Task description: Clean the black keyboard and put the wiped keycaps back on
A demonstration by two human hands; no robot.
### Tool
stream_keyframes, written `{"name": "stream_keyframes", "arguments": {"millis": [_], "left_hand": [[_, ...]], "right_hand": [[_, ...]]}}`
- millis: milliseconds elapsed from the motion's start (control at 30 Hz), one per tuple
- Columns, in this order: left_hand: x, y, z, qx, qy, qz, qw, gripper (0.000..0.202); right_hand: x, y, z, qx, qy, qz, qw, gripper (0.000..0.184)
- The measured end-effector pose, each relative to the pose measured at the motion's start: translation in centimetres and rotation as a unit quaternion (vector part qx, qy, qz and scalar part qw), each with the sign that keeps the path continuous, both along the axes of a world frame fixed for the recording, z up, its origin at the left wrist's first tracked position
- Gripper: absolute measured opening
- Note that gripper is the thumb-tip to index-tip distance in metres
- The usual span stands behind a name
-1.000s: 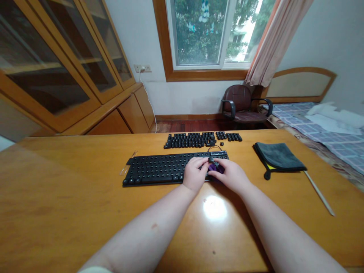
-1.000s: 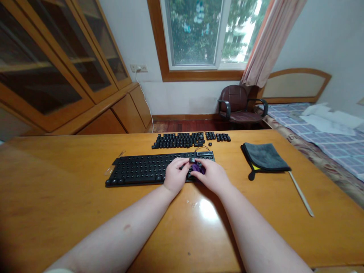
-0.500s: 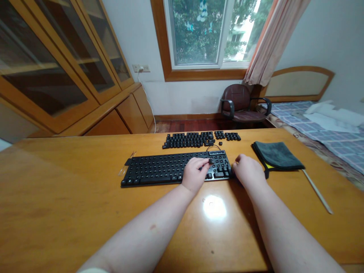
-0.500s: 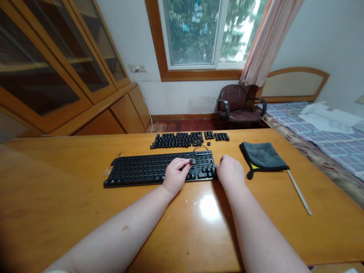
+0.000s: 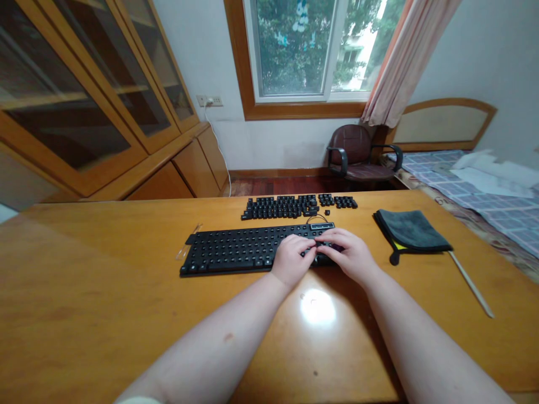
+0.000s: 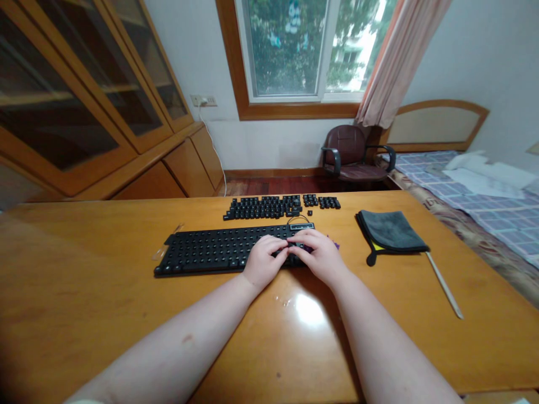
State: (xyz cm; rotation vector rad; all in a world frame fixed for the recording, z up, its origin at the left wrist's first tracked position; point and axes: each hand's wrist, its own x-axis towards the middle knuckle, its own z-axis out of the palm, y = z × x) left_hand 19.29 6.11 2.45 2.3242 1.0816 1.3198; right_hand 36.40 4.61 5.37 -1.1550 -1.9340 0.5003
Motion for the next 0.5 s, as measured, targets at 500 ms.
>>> {"name": "stream_keyframes", "arguments": {"millis": [500], "left_hand": [[0.4, -0.6, -0.1, -0.077, 0.155, 0.027, 0.984, 0.027]], "right_hand": [[0.3, 1.1, -1.6, -0.12, -0.159, -0.082, 0.976, 0.015]]}}
